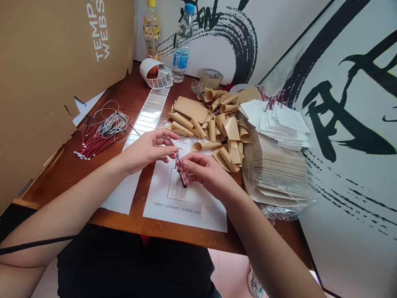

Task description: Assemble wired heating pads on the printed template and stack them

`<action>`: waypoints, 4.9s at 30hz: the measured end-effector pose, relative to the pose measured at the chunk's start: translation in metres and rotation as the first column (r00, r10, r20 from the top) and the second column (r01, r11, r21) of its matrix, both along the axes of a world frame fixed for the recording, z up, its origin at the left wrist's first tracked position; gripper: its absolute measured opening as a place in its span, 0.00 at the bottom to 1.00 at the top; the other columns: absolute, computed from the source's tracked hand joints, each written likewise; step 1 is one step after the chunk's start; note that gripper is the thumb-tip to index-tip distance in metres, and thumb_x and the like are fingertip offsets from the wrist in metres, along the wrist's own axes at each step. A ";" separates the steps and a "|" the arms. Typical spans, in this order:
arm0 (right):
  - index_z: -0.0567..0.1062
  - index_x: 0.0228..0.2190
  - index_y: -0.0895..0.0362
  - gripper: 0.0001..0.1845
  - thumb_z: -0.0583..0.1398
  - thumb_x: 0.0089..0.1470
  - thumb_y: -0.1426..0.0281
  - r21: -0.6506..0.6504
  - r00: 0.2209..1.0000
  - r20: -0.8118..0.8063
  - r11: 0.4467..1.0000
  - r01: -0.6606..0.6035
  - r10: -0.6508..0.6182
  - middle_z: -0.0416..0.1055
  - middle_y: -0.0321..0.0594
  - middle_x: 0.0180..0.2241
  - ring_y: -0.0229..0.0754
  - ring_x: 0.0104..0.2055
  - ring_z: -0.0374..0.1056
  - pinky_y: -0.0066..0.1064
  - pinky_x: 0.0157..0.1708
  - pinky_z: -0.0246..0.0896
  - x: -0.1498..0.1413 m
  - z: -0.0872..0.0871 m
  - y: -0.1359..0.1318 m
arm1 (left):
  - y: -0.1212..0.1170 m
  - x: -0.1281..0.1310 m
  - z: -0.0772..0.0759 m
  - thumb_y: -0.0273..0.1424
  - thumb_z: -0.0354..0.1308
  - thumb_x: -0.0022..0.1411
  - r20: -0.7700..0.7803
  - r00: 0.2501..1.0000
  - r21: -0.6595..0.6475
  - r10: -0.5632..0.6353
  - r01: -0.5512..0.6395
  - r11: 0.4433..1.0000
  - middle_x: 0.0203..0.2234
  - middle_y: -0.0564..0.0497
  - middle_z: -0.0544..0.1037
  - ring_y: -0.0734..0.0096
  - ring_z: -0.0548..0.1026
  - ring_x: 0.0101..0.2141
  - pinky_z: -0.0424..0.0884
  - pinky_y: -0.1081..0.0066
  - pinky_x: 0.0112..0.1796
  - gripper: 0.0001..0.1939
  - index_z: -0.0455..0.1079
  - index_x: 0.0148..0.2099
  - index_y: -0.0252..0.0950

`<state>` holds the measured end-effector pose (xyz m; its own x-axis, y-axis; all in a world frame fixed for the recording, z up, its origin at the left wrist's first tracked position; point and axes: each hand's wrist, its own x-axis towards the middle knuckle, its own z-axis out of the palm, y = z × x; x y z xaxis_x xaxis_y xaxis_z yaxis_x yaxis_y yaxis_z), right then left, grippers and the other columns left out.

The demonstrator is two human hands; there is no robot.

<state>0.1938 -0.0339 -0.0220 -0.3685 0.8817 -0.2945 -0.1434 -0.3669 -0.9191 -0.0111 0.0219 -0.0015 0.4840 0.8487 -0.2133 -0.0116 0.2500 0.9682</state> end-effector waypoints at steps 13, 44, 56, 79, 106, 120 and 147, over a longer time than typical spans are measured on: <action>0.83 0.26 0.56 0.20 0.73 0.45 0.52 0.007 0.999 0.034 1.000 -0.017 0.017 0.71 0.33 0.23 0.33 0.24 0.63 0.29 0.27 0.58 0.001 0.000 0.002 | -0.001 0.001 0.000 0.35 0.75 0.51 -0.031 0.999 -0.008 -0.028 0.028 1.000 0.34 0.51 0.80 0.75 0.76 0.34 0.70 0.74 0.33 0.22 0.76 0.47 0.34; 0.80 0.28 0.55 0.17 0.74 0.44 0.56 0.073 0.984 0.065 0.984 0.161 -0.166 0.74 0.33 0.26 0.35 0.28 0.68 0.33 0.34 0.64 -0.011 -0.002 -0.004 | -0.005 0.003 -0.003 0.30 0.72 0.53 0.006 0.998 0.002 -0.064 0.064 0.998 0.26 0.57 0.76 0.79 0.75 0.26 0.71 0.74 0.32 0.15 0.71 0.41 0.34; 0.81 0.27 0.54 0.15 0.74 0.43 0.58 -0.035 0.974 -0.105 0.980 0.197 -0.200 0.76 0.36 0.34 0.35 0.32 0.67 0.29 0.33 0.66 -0.005 0.001 -0.002 | -0.004 0.004 -0.001 0.30 0.72 0.52 0.041 0.999 0.003 0.007 -0.007 1.000 0.27 0.57 0.75 0.77 0.75 0.29 0.75 0.69 0.38 0.12 0.73 0.36 0.35; 0.74 0.48 0.46 0.23 0.69 0.53 0.54 0.028 0.905 -0.134 0.911 0.411 -0.404 0.77 0.32 0.36 0.34 0.24 0.68 0.33 0.30 0.67 0.008 -0.003 0.007 | -0.001 0.001 -0.001 0.33 0.74 0.53 0.004 1.000 -0.032 0.024 -0.024 0.999 0.29 0.53 0.78 0.77 0.74 0.30 0.67 0.73 0.33 0.13 0.79 0.39 0.35; 0.84 0.36 0.51 0.13 0.72 0.51 0.57 0.174 0.998 -0.027 0.983 0.063 -0.059 0.64 0.28 0.20 0.33 0.23 0.56 0.31 0.28 0.57 0.010 0.003 -0.002 | -0.001 -0.002 0.001 0.32 0.76 0.52 0.091 0.991 -0.072 -0.099 0.106 0.992 0.28 0.56 0.78 0.80 0.73 0.30 0.68 0.75 0.33 0.15 0.74 0.37 0.35; 0.83 0.33 0.58 0.20 0.72 0.50 0.52 -0.199 0.953 -0.226 0.948 -0.248 0.202 0.71 0.32 0.20 0.31 0.18 0.63 0.24 0.19 0.57 0.011 0.007 0.000 | 0.005 -0.008 0.001 0.24 0.74 0.51 0.080 0.978 0.189 -0.193 0.176 0.966 0.32 0.52 0.83 0.75 0.80 0.36 0.77 0.72 0.42 0.08 0.78 0.33 0.35; 0.78 0.45 0.56 0.28 0.71 0.45 0.54 0.047 0.968 0.148 0.980 0.196 -0.201 0.73 0.31 0.23 0.31 0.17 0.59 0.27 0.18 0.53 -0.004 0.013 -0.008 | 0.013 -0.002 -0.036 0.24 0.57 0.70 -0.387 0.763 0.921 0.517 0.348 0.176 0.35 0.50 0.84 0.67 0.80 0.37 0.73 0.69 0.36 0.10 0.80 0.40 0.36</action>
